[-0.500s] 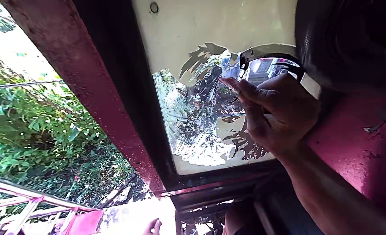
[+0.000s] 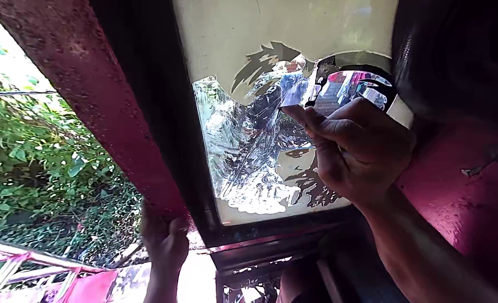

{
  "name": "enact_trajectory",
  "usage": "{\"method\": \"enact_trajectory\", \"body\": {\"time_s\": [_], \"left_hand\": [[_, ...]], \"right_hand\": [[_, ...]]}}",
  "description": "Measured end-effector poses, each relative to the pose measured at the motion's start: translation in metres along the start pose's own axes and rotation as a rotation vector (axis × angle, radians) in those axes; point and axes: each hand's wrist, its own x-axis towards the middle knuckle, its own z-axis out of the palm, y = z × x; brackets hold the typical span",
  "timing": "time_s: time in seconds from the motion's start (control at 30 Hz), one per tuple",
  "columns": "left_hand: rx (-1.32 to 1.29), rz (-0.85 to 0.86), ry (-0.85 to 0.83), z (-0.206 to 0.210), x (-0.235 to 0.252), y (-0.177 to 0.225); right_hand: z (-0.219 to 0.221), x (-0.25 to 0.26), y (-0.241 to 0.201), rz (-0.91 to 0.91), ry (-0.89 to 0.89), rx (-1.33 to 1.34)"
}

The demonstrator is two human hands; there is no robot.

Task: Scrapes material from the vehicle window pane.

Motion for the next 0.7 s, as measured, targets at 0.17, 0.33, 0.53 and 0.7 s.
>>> {"method": "enact_trajectory", "body": {"time_s": [0.17,0.33,0.53,0.7], "left_hand": [[-0.014,-0.119,0.021,0.006,0.002,0.000],[-0.004,-0.088,0.049,0.008,0.001,-0.005],[-0.003,-0.066,0.056,0.010,0.001,-0.005],[-0.041,-0.070,0.060,0.009,0.000,-0.008]], "right_hand": [[-0.003,-0.001,0.002,-0.034,-0.048,0.008],[-0.010,0.001,0.007,0.019,-0.117,0.105],[-0.006,0.005,-0.005,0.066,-0.079,0.017],[0.002,0.003,-0.018,0.145,0.077,0.010]]}}
